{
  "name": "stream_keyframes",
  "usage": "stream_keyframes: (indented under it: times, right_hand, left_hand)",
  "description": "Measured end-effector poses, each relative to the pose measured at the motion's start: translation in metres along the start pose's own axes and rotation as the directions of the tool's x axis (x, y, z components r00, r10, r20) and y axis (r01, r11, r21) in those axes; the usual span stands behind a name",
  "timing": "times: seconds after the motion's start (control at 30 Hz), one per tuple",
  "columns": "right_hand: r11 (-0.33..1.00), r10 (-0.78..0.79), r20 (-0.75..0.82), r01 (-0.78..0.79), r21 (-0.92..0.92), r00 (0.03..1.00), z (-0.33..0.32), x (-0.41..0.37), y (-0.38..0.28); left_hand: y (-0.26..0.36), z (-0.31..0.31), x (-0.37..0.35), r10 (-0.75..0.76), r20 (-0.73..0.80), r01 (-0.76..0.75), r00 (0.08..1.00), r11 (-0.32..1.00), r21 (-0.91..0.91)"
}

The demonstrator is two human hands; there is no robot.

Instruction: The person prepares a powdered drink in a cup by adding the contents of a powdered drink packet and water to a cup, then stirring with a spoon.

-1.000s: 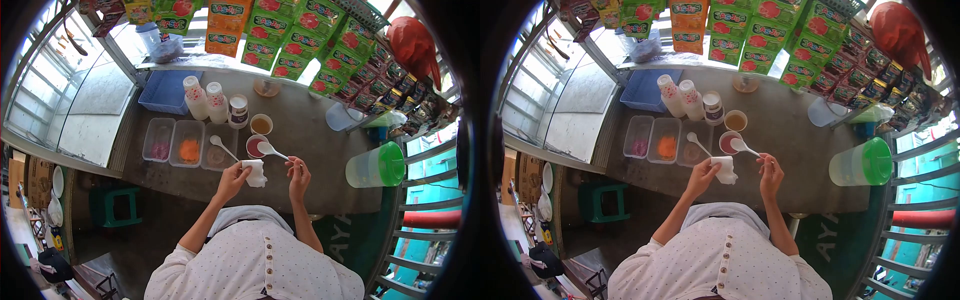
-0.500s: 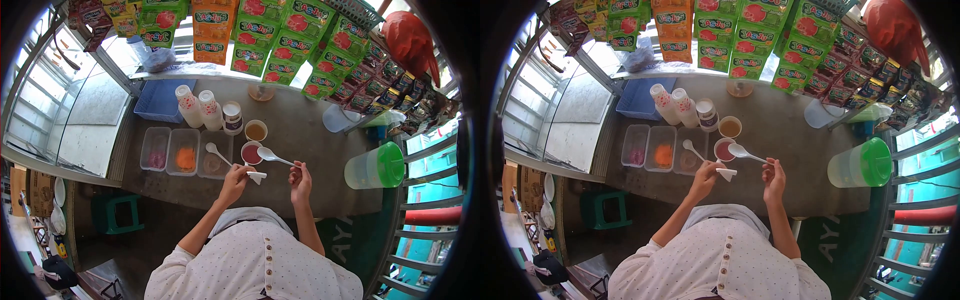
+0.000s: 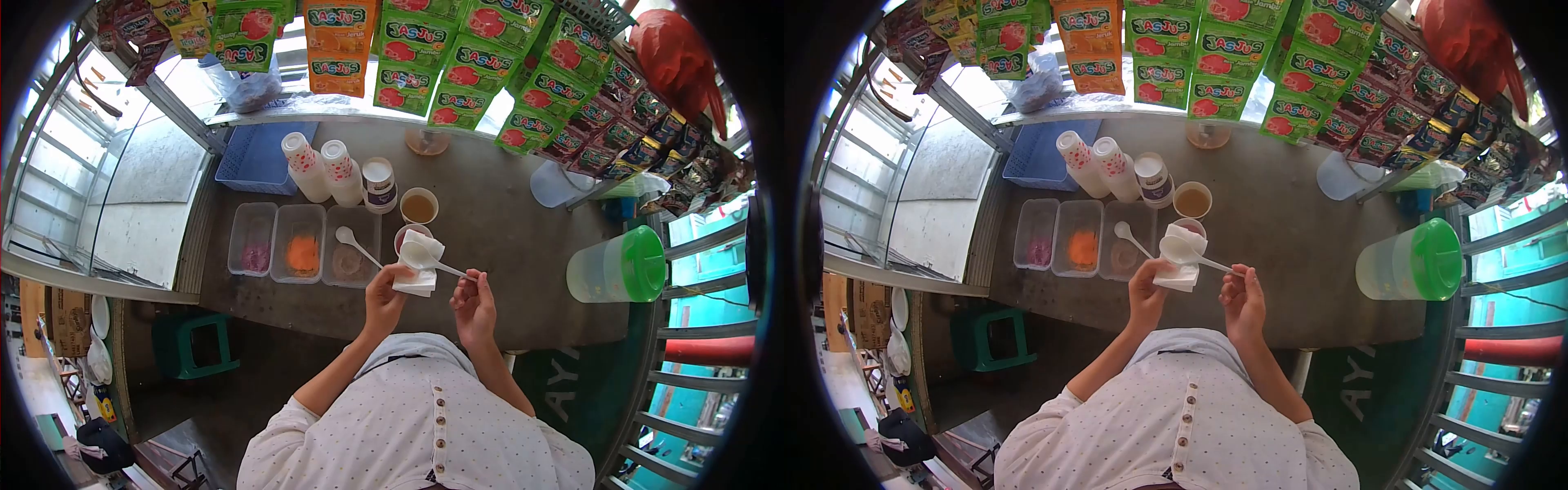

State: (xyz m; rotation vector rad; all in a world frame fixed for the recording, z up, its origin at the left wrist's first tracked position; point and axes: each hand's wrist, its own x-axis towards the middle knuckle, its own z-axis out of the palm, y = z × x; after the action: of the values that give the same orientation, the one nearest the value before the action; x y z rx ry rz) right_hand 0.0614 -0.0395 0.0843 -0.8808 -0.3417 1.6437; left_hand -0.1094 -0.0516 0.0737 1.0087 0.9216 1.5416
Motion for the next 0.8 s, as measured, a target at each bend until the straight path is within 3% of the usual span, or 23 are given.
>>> stream_keyframes:
  times: [0.07,0.13,0.23,0.33,0.43,0.8]
  right_hand:
    - [1.0,0.011,0.005,-0.011,0.0,1.0,0.002,0.0,0.002]
    - [0.998,-0.019,0.014,0.02,-0.052,1.0,0.005,-0.001,0.003]
    - [0.993,-0.057,0.016,0.058,-0.103,0.998,0.011,-0.004,0.004]
    - [0.966,-0.146,0.031,0.149,-0.211,0.989,0.012,-0.006,0.005]
    - [0.939,-0.168,0.114,0.194,-0.284,0.979,0.013,-0.012,0.006]
    - [0.887,-0.225,0.172,0.275,-0.37,0.959,0.017,-0.015,-0.003]
  left_hand:
    - [0.004,0.006,0.003,0.001,-0.048,-0.002,0.999,1.0,-0.02]
    - [0.012,0.015,0.005,-0.124,-0.153,0.071,0.98,0.947,-0.312]
    - [0.023,0.025,0.009,-0.247,-0.224,0.161,0.943,0.925,-0.344]
    - [0.017,0.018,0.013,-0.372,-0.17,0.258,0.913,0.846,-0.466]
    - [0.019,0.017,0.016,-0.472,-0.147,0.364,0.87,0.813,-0.455]
    - [0.03,0.021,0.017,-0.472,-0.098,0.406,0.876,0.832,-0.378]
